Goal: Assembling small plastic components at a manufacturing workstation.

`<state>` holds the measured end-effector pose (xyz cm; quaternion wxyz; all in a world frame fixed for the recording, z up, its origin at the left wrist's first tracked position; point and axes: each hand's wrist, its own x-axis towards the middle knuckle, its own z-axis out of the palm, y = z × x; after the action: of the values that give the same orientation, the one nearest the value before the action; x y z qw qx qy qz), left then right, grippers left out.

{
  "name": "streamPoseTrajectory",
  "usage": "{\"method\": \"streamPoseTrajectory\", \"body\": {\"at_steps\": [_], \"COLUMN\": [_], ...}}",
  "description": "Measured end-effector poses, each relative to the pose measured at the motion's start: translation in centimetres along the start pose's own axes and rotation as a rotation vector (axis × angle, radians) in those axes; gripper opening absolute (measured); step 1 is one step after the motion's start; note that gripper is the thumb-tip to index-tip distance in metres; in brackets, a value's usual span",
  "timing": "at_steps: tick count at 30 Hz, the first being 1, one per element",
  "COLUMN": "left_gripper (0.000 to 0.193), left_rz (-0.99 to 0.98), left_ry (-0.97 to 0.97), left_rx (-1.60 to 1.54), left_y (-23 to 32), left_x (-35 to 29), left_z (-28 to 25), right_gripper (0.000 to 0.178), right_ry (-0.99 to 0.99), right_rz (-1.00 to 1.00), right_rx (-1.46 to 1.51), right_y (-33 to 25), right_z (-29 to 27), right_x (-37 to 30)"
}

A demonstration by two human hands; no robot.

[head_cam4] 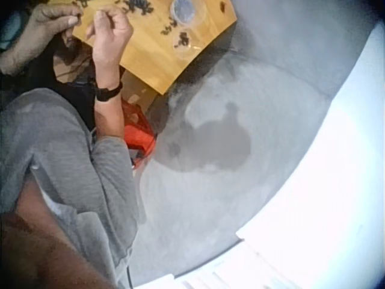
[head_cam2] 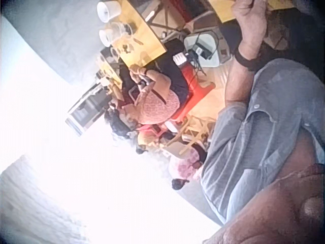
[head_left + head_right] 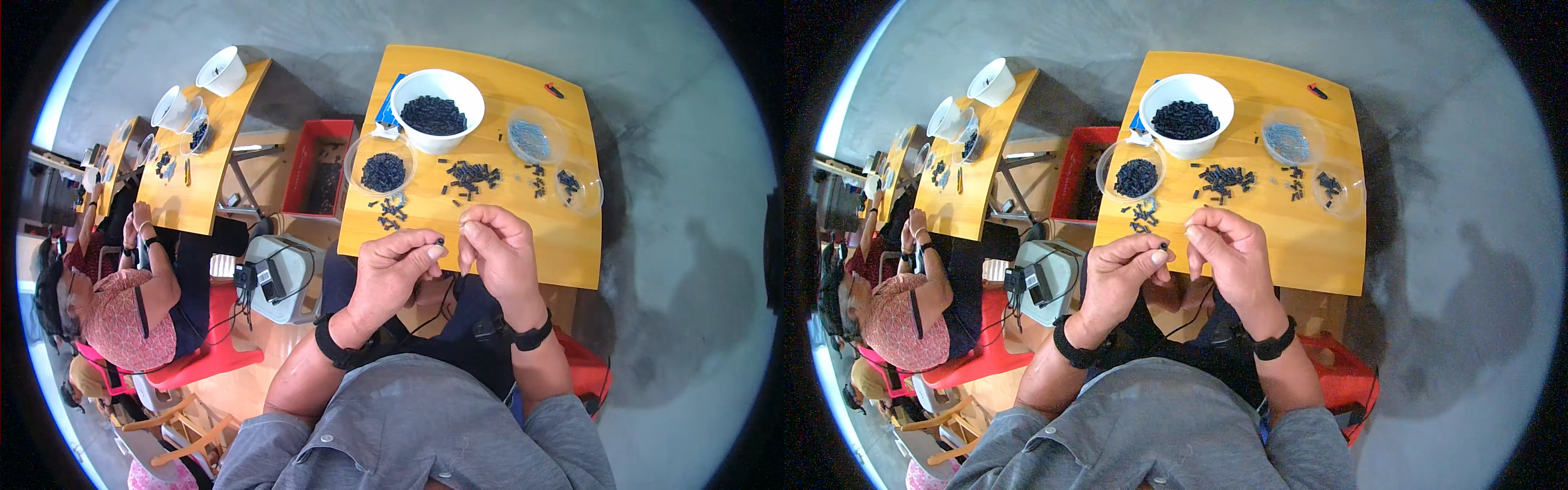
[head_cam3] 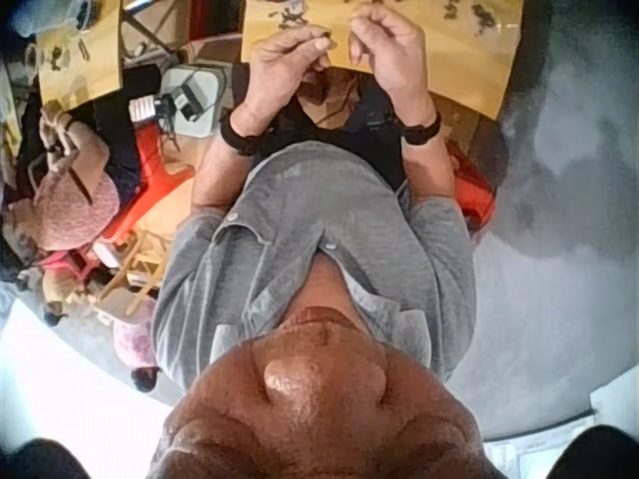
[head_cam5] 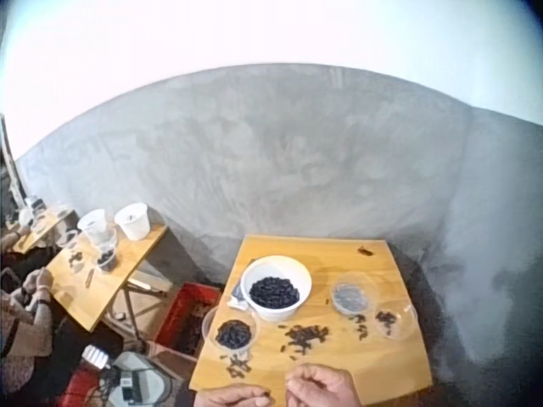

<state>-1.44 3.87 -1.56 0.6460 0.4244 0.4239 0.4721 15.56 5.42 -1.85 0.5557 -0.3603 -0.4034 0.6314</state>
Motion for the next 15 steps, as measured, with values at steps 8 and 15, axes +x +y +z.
{"method": "streamPoseTrajectory", "body": {"at_steps": [8, 15], "left_gripper": [0.011, 0.010], "left_rz": [0.050, 0.055], "left_ry": [-0.041, -0.048], "left_rx": [0.060, 0.071], "left_y": [1.2, 1.3], "left_x": [-2.3, -3.5], "left_z": [0.6, 0.3], "right_gripper": [0.010, 0.008], "right_ry": [-0.081, -0.131], "right_rz": [-0.054, -0.102], "right_rx": [-0.146, -0.304], "right_y": [-2.1, -1.9], "right_z": [2.5, 2.8], "right_x": [-3.2, -4.2]}}
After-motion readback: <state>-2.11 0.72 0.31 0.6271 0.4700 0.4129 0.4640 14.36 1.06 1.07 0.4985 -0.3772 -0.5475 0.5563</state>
